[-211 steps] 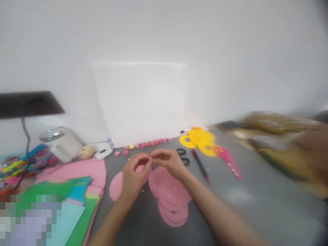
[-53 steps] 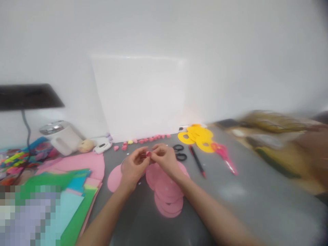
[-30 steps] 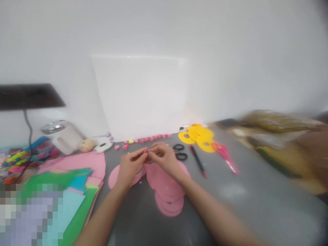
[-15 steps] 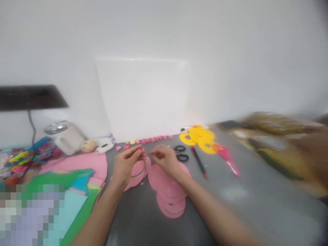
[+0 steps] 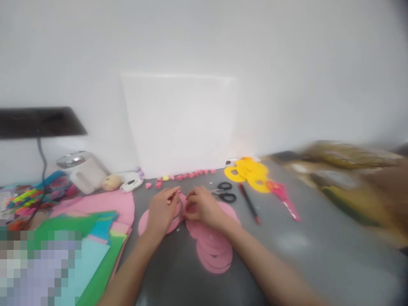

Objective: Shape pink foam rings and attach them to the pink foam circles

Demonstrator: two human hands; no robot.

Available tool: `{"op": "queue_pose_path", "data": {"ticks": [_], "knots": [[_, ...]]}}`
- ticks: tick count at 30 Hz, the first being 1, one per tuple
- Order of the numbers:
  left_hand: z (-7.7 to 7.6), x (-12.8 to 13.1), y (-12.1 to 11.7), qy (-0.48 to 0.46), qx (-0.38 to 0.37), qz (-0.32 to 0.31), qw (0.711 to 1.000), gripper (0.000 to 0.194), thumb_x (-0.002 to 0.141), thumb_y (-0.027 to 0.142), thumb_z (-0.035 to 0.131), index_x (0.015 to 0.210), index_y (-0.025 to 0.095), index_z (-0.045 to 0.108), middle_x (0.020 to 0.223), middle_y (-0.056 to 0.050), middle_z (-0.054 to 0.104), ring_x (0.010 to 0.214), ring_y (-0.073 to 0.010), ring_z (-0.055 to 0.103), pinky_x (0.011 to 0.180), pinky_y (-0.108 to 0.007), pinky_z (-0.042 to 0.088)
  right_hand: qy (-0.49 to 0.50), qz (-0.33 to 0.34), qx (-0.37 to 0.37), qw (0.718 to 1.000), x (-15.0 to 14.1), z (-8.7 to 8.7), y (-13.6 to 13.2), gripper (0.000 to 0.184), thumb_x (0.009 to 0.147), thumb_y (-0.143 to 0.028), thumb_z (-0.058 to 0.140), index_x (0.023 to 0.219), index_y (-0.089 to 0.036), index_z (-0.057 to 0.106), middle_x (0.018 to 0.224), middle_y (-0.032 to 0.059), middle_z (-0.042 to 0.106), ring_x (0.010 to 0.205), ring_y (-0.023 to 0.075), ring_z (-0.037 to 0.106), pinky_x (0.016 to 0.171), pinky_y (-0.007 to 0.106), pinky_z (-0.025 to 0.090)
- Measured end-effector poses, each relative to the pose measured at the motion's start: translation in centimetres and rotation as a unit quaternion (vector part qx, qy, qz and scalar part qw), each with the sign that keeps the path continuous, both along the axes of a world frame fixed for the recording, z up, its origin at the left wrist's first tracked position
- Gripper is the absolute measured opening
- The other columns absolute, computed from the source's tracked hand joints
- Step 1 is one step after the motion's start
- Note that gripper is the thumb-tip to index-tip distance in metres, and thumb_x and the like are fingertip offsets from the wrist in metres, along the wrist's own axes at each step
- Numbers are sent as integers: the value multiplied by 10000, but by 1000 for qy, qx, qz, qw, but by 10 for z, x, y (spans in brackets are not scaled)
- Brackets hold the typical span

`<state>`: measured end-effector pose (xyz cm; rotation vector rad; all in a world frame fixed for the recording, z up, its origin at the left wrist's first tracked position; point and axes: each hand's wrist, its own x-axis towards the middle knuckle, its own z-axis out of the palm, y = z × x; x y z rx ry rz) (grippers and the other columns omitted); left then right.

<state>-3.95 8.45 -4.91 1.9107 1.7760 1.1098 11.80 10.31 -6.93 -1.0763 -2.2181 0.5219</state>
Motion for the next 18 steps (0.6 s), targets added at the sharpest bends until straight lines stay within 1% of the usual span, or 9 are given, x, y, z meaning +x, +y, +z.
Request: {"op": "queue_pose_path", "data": {"ticks": [2, 3, 6, 8, 10, 12, 14, 16, 18], "knots": [[0, 0, 0, -4, -6, 2, 1000, 305, 778, 293, 477, 933, 182, 716, 933, -63, 739, 761, -193, 672, 686, -289, 531, -9, 5, -10, 1000, -2, 0, -2, 53, 670, -188, 724, 670, -180, 671, 868, 46, 633, 868, 199, 533, 796, 334, 403], [1, 1, 0, -8, -8, 3, 1000, 307, 771, 295, 482, 931, 178, 717, 932, -65, 738, 760, -193, 671, 693, -290, 530, -6, 7, -16, 1000, -2, 0, -1, 42, 677, -145, 702, 677, -178, 675, 874, 48, 635, 874, 197, 535, 802, 333, 406], [2, 2, 0, -37, -7, 3, 999, 294, 751, 306, 510, 913, 184, 723, 924, -62, 739, 764, -198, 669, 701, -294, 527, 42, 6, -37, 998, -2, -1, 2, 98, 686, -81, 656, 665, -174, 674, 863, 47, 642, 860, 182, 557, 815, 327, 415], [2, 4, -1, -74, -8, 3, 997, 273, 741, 319, 541, 897, 198, 729, 910, -63, 740, 760, -204, 671, 692, -292, 528, 97, 0, -61, 993, -1, 0, 5, 91, 710, -112, 649, 645, -174, 668, 850, 46, 648, 829, 170, 580, 809, 322, 427], [3, 6, -2, -120, -16, 9, 993, 251, 723, 330, 587, 882, 205, 735, 884, -71, 741, 733, -209, 672, 663, -291, 532, 153, -5, -95, 984, 1, 2, 7, 93, 740, -177, 642, 651, -175, 668, 846, 50, 655, 807, 165, 597, 770, 305, 444], [5, 8, -4, -182, -37, 14, 983, 260, 702, 342, 628, 891, 198, 735, 869, -78, 739, 681, -210, 672, 585, -285, 535, 192, 2, -127, 973, 2, 5, 7, 109, 755, -224, 636, 662, -178, 672, 823, 46, 661, 792, 163, 602, 719, 280, 453], [9, 9, -6, -242, -63, 12, 968, 303, 691, 353, 648, 925, 177, 725, 846, -79, 736, 589, -194, 658, 478, -267, 515, 210, 15, -152, 966, 4, 8, 7, 120, 756, -250, 632, 670, -179, 675, 786, 36, 661, 766, 158, 598, 685, 264, 454], [14, 11, -7, -268, -71, 18, 960, 337, 693, 354, 650, 948, 143, 716, 739, -66, 725, 461, -155, 605, 386, -238, 461, 220, 31, -169, 960, 6, 10, 8, 144, 761, -287, 625, 691, -173, 679, 761, 30, 657, 729, 152, 588, 662, 256, 454], [18, 11, -8, -273, -69, 36, 959, 354, 691, 347, 654, 955, 118, 712, 603, -37, 686, 375, -119, 534, 337, -214, 405, 231, 64, -187, 953, 8, 10, 9, 182, 767, -333, 617, 737, -166, 683, 769, 27, 655, 716, 150, 582, 649, 254, 454]]}}
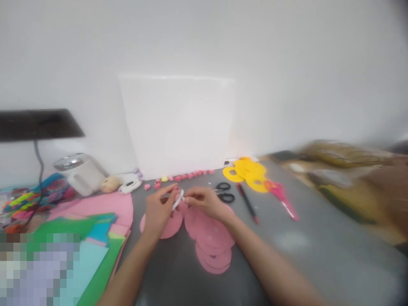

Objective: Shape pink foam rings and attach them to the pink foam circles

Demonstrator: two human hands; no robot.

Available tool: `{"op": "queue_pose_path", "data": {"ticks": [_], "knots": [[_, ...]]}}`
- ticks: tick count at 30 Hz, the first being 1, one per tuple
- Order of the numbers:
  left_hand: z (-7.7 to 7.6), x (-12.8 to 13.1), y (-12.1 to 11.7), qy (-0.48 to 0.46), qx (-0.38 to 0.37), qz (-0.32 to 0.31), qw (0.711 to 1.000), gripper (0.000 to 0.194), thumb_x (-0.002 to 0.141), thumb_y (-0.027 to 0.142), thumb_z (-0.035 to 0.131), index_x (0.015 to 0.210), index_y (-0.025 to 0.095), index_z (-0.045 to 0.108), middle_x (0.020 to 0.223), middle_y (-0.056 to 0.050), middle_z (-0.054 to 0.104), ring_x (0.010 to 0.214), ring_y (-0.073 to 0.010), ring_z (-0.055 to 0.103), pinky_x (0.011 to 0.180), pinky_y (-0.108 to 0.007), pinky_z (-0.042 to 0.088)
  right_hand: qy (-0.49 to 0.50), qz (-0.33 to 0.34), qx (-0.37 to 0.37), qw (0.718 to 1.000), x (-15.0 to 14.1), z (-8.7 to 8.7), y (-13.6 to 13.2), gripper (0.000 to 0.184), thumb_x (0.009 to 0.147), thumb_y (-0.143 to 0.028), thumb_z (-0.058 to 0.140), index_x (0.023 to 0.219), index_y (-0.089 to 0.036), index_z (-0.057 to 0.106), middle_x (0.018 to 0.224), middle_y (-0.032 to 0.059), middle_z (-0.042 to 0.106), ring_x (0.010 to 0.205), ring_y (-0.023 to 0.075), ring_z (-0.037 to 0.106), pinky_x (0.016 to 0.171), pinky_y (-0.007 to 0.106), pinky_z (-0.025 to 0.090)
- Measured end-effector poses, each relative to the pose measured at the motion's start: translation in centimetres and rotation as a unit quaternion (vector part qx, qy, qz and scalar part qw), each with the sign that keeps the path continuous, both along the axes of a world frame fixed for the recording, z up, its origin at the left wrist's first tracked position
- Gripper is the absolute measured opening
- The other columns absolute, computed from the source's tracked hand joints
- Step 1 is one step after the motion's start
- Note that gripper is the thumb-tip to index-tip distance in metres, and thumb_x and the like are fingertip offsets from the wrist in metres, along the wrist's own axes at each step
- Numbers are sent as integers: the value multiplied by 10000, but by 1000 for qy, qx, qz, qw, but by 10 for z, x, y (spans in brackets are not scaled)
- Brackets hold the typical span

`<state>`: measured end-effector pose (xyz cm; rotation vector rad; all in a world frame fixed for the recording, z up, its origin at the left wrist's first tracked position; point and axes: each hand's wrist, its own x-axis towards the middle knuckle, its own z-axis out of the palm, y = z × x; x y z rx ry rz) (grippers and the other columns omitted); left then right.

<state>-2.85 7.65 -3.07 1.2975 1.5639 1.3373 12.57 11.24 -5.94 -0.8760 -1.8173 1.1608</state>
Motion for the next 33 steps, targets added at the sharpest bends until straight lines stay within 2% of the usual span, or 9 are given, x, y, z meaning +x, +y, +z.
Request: {"op": "queue_pose_path", "data": {"ticks": [5, 8, 12, 16, 19, 20, 22, 28, 33], "knots": [[3, -2, 1, -30, -18, 41, 999, 379, 689, 354, 659, 987, 125, 707, 499, 4, 620, 352, -95, 480, 312, -185, 367, 34, 11, -20, 999, 3, -3, 4, 261, 769, -402, 613, 709, -151, 653, 692, 14, 622, 647, 135, 558, 599, 248, 452], [0, -4, 2, -10, 11, 63, 998, 362, 707, 357, 645, 992, 142, 710, 644, -39, 692, 412, -110, 533, 350, -199, 425, 72, -10, -31, 997, 2, 0, 1, 256, 742, -412, 653, 724, -159, 620, 635, -7, 586, 587, 114, 534, 573, 241, 456], [-6, -4, 1, 20, 54, 68, 996, 355, 727, 384, 630, 1005, 177, 708, 954, -87, 716, 528, -147, 612, 411, -234, 496, 98, 48, -31, 994, 0, 6, -6, 291, 741, -450, 650, 828, -173, 628, 733, 21, 624, 647, 123, 567, 631, 261, 484], [-9, -4, 1, 21, 53, 64, 996, 364, 728, 404, 634, 1011, 185, 705, 956, -92, 717, 587, -179, 649, 429, -242, 505, 111, 74, -17, 991, 1, 2, -2, 378, 745, -497, 615, 943, -176, 615, 874, 64, 648, 758, 165, 609, 688, 298, 502], [-9, -5, 2, 12, 51, 89, 995, 351, 731, 390, 634, 1001, 179, 706, 928, -92, 720, 568, -174, 649, 408, -231, 485, -1, -120, 31, 992, 13, -4, 10, 194, 846, -314, 486, 884, -177, 618, 813, 50, 647, 730, 166, 598, 673, 305, 485], [-8, -5, 2, 0, 47, 98, 994, 347, 729, 384, 637, 1000, 179, 706, 920, -91, 721, 569, -172, 653, 404, -225, 481, -69, -205, 63, 974, 19, -5, 14, 148, 820, -207, 485, 857, -176, 624, 835, 54, 650, 778, 178, 594, 715, 321, 474], [-8, -6, 4, -27, 33, 109, 993, 350, 719, 375, 645, 1004, 180, 706, 904, -87, 721, 578, -169, 658, 407, -217, 480, -231, -274, 93, 929, 32, -6, 20, 254, 721, -36, 489, 870, -172, 643, 967, 83, 643, 916, 210, 569, 796, 341, 438], [-8, -10, 7, -41, 13, 141, 989, 409, 671, 402, 670, 999, 161, 713, 728, -53, 693, 515, -132, 591, 425, -224, 492, -462, -196, 76, 862, 52, 1, 17, 481, 627, 46, 530, 1044, -171, 629, 1040, 134, 592, 964, 257, 533, 778, 312, 394], [-4, -10, 7, -82, 16, 152, 985, 431, 646, 373, 682, 1008, 141, 706, 635, -15, 662, 489, -111, 547, 447, -234, 508, -547, -213, 67, 806, 49, 10, 14, 284, 703, -12, 516, 921, -116, 665, 1020, 206, 548, 959, 318, 529, 764, 384, 384]]}}
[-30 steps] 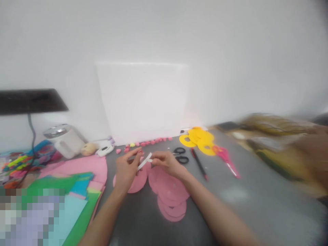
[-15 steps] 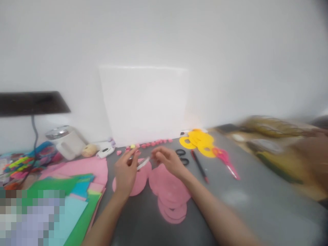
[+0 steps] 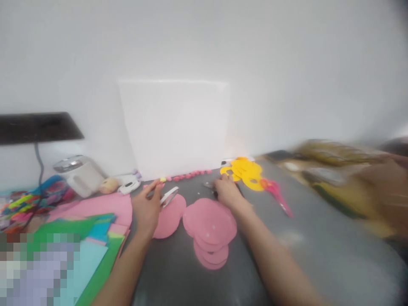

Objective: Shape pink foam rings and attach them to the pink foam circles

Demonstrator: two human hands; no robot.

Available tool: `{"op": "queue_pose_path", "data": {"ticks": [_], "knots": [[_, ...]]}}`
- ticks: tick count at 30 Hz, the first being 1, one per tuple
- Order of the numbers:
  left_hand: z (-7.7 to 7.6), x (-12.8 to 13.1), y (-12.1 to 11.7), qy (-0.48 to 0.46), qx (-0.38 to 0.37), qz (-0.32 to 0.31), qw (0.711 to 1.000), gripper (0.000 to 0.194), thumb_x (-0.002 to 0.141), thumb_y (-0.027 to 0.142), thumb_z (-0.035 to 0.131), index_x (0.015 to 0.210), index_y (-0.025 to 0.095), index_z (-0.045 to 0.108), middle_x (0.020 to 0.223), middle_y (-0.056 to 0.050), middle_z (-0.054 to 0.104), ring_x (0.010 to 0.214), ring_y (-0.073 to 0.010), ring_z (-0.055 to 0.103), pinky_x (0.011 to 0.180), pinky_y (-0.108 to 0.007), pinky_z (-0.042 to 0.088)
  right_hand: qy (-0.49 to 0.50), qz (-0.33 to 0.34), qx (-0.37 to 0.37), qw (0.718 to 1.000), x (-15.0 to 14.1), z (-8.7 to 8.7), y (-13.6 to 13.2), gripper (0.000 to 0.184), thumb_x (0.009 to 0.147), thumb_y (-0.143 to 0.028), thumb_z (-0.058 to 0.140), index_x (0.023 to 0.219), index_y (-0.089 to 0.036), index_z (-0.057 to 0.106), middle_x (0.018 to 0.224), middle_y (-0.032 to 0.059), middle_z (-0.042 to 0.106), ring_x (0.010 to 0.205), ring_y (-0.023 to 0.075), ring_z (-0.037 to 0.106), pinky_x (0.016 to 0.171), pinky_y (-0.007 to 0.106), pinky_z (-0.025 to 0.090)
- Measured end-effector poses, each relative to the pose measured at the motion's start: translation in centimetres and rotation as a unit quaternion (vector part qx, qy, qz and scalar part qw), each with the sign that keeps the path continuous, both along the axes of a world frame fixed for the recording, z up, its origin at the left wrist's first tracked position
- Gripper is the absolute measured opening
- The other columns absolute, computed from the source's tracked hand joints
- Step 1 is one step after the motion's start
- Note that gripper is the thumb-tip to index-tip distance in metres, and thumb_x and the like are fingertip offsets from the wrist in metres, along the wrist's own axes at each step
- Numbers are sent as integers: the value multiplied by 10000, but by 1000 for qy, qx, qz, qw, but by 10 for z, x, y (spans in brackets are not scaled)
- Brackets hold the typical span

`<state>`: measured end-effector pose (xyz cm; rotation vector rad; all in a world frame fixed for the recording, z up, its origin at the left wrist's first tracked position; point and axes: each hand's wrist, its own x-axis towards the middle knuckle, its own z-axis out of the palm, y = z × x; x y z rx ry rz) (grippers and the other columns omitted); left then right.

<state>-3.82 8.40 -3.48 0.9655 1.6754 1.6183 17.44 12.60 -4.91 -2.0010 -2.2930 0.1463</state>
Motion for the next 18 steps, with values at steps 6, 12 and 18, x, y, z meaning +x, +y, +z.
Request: {"op": "queue_pose_path", "data": {"ticks": [6, 12, 18], "knots": [[-1, 0, 2, -37, 0, 9, 999, 422, 629, 354, 685, 993, 141, 711, 676, -30, 675, 556, -118, 578, 459, -211, 507, -58, -23, -17, 998, -6, 7, -2, 309, 750, -31, 474, 1017, -99, 612, 1066, 213, 532, 941, 317, 580, 775, 454, 407], [-5, -2, 5, -37, 11, 21, 999, 408, 636, 359, 687, 980, 142, 714, 741, -49, 683, 583, -113, 579, 465, -196, 506, 132, -25, 36, 990, -7, 6, 3, 310, 763, -27, 467, 1053, -103, 546, 1073, 191, 554, 950, 290, 596, 796, 448, 443], [-4, -2, 3, -15, 22, 71, 997, 452, 658, 393, 667, 1041, 155, 697, 659, -19, 642, 532, -99, 538, 478, -216, 517, 683, 190, -183, 682, -22, 19, -10, 304, 827, -378, 546, 1067, -199, 494, 846, 36, 611, 758, 160, 637, 751, 361, 514]]}}
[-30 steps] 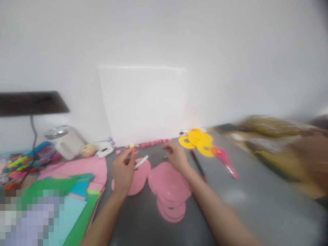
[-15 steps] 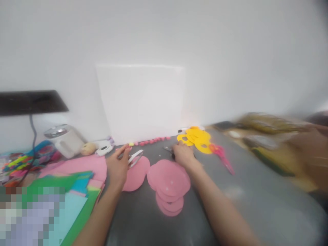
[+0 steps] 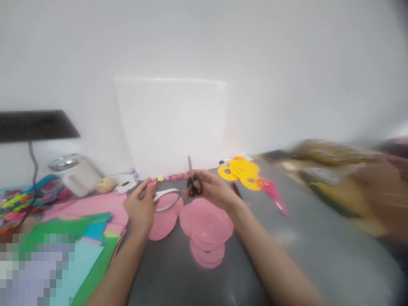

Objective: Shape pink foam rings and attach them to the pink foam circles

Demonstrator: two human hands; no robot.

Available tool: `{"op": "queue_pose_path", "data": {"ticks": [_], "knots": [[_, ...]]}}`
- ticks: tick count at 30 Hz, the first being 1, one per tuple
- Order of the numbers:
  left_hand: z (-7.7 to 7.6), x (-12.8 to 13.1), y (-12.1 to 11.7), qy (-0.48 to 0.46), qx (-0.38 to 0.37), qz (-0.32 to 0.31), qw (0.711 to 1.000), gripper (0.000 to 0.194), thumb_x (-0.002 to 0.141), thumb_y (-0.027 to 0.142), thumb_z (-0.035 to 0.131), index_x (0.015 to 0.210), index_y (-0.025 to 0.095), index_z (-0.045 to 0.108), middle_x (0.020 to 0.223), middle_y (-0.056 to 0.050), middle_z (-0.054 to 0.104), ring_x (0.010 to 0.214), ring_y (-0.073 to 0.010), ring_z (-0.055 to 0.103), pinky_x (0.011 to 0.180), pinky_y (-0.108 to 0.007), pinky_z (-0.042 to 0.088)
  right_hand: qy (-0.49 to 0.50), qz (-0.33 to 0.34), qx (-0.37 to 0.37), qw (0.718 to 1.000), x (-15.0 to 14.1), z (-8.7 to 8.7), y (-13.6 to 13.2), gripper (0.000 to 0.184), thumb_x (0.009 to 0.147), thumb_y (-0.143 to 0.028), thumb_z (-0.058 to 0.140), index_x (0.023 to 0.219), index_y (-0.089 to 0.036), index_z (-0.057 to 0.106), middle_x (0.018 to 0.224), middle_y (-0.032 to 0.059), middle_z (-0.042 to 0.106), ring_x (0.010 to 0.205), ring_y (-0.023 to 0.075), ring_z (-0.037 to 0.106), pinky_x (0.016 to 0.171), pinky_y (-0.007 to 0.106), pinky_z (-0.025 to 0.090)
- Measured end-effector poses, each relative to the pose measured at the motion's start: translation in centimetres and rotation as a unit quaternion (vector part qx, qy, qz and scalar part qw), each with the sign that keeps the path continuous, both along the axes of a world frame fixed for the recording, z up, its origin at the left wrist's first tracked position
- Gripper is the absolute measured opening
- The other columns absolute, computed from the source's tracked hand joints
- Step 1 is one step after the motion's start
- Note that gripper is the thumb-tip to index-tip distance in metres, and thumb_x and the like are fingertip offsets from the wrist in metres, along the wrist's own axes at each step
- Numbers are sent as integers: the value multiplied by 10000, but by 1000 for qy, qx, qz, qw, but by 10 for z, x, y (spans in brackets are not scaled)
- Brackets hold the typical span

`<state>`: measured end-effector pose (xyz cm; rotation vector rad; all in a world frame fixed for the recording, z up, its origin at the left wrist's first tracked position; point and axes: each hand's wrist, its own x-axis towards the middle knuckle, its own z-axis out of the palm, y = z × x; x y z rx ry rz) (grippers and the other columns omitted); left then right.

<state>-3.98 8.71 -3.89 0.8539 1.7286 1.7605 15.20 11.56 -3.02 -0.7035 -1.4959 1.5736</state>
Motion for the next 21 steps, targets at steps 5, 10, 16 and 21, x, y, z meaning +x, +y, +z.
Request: {"op": "queue_pose_path", "data": {"ticks": [5, 10, 16, 21], "knots": [[-4, -2, -2, 70, 28, 44, 996, 479, 717, 435, 602, 1103, 158, 666, 654, -33, 652, 546, -136, 580, 487, -246, 527, 91, 235, -120, 960, -19, 1, -22, 545, 687, -564, 668, 1014, -144, 552, 688, 5, 578, 646, 146, 620, 699, 344, 514], [-11, -4, 0, 125, 46, 60, 989, 461, 744, 451, 572, 1101, 175, 665, 697, -46, 675, 561, -152, 617, 481, -240, 522, 67, 342, -128, 929, -29, -2, -33, 591, 588, -586, 721, 922, -128, 551, 704, 21, 592, 669, 147, 616, 708, 319, 499], [-6, 1, 0, 115, 33, 83, 989, 426, 738, 429, 582, 1063, 173, 683, 643, -26, 655, 503, -134, 600, 424, -218, 500, 37, 372, -159, 914, -32, -5, -35, 664, 503, -648, 726, 859, -120, 539, 715, 28, 580, 714, 174, 603, 739, 365, 482], [-2, 3, -2, 112, 38, 86, 989, 407, 735, 404, 592, 1051, 167, 691, 606, -13, 642, 489, -128, 589, 437, -223, 510, 49, 313, -155, 936, -41, -17, -34, 648, 595, -711, 624, 861, -124, 551, 663, 9, 565, 598, 120, 564, 632, 298, 465]]}}
